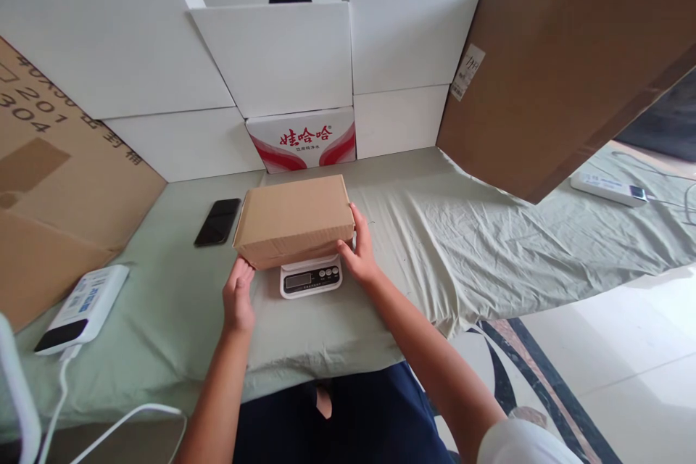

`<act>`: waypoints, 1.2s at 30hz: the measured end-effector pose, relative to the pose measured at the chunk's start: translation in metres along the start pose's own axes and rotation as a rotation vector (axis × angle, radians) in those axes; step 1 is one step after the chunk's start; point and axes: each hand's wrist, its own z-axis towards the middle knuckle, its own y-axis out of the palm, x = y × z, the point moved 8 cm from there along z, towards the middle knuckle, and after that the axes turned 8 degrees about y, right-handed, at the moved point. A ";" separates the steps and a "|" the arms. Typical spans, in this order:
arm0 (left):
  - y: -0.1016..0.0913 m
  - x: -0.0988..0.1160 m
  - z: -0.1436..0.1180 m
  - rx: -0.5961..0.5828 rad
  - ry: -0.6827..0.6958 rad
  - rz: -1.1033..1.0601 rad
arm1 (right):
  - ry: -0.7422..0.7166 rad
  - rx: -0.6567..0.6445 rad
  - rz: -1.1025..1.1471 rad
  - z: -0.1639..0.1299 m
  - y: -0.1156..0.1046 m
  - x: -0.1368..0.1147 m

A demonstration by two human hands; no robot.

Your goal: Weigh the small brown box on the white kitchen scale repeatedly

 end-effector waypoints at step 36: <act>-0.004 0.023 0.005 0.049 0.040 -0.030 | -0.018 0.020 0.059 0.010 -0.006 -0.025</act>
